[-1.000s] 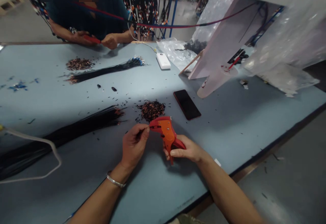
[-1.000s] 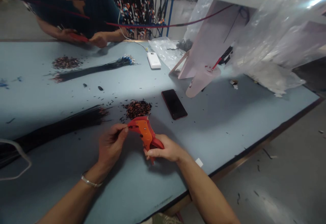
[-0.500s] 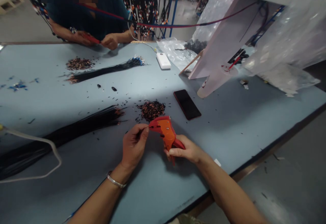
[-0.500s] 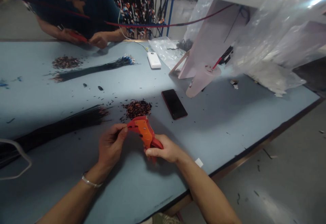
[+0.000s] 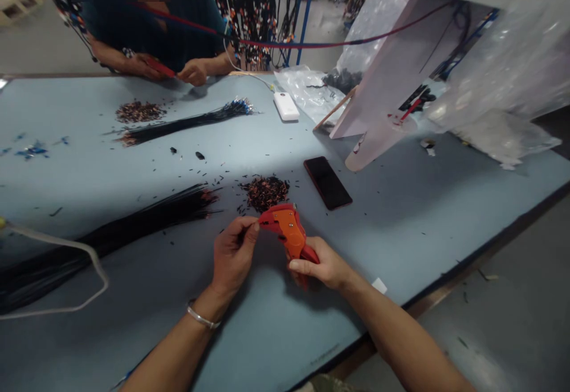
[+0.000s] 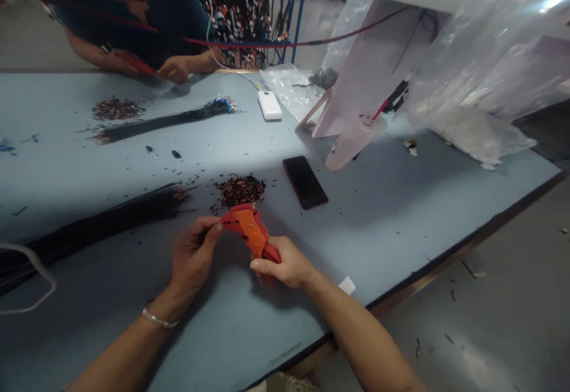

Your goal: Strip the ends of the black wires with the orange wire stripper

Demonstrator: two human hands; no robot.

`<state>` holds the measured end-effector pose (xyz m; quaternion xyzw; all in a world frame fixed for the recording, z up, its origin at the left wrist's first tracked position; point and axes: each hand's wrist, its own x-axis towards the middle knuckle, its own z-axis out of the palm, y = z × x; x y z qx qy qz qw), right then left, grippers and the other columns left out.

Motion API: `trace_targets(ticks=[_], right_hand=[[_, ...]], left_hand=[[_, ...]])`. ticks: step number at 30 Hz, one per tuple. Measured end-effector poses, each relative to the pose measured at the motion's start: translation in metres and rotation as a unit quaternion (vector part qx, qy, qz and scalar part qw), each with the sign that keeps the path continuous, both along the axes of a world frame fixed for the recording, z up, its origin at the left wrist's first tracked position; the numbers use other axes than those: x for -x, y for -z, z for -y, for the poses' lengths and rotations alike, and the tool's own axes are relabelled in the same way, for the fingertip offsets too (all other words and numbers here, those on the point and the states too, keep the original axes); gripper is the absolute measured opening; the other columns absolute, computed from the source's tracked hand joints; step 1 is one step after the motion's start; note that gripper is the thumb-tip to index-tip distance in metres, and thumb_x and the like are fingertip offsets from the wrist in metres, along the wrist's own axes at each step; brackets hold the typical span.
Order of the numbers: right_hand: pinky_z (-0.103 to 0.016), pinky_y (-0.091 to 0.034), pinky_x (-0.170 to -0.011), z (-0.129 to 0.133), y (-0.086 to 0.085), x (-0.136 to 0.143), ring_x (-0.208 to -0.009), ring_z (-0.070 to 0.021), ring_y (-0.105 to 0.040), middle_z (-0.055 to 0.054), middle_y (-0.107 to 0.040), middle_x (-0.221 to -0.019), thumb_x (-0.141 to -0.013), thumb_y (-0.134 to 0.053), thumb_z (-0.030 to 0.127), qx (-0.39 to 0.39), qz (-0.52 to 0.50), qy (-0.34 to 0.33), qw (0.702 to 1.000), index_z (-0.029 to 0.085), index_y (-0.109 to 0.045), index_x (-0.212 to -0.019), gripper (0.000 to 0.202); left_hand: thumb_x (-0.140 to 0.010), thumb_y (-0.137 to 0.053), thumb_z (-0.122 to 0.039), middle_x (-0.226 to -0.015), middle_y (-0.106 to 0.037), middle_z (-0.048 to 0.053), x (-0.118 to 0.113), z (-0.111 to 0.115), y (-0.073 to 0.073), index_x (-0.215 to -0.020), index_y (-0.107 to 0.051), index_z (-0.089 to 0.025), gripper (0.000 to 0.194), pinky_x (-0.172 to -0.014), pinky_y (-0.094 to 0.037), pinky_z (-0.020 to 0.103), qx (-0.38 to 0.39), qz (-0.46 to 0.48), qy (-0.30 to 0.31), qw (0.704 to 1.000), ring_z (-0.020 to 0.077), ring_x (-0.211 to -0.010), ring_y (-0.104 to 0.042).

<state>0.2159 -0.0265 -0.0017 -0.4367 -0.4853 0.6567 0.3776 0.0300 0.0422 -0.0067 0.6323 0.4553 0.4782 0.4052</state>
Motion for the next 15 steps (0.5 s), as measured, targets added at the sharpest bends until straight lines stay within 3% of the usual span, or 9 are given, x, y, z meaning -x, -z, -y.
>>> trace_targets(ticks=[10, 15], right_hand=[[-0.018, -0.033, -0.031, 0.002, 0.008, 0.011, -0.032, -0.0073, -0.042, 0.006, -0.051, -0.044, -0.08, -0.068, 0.051, 0.007, 0.016, 0.063, 0.998, 0.019, -0.049, -0.07, 0.039], [-0.017, -0.035, -0.031, 0.001, 0.008, 0.01, -0.033, -0.0076, -0.045, 0.005, -0.053, -0.045, -0.078, -0.071, 0.05, 0.018, -0.012, 0.063, 0.998, 0.018, -0.05, -0.072, 0.039]], left_hand=[[-0.086, -0.061, -0.034, -0.066, -0.06, -0.002, 0.0, -0.002, 0.002, -0.08, -0.068, -0.019, 0.018, -0.057, -0.042, 0.021, 0.026, 0.013, 0.005, 1.0, 0.0115, -0.061, -0.051], [-0.086, -0.059, -0.033, -0.063, -0.058, -0.003, -0.001, -0.005, -0.002, -0.077, -0.067, -0.019, 0.019, -0.055, -0.04, 0.021, 0.017, -0.009, 0.014, 1.0, 0.0107, -0.058, -0.049]])
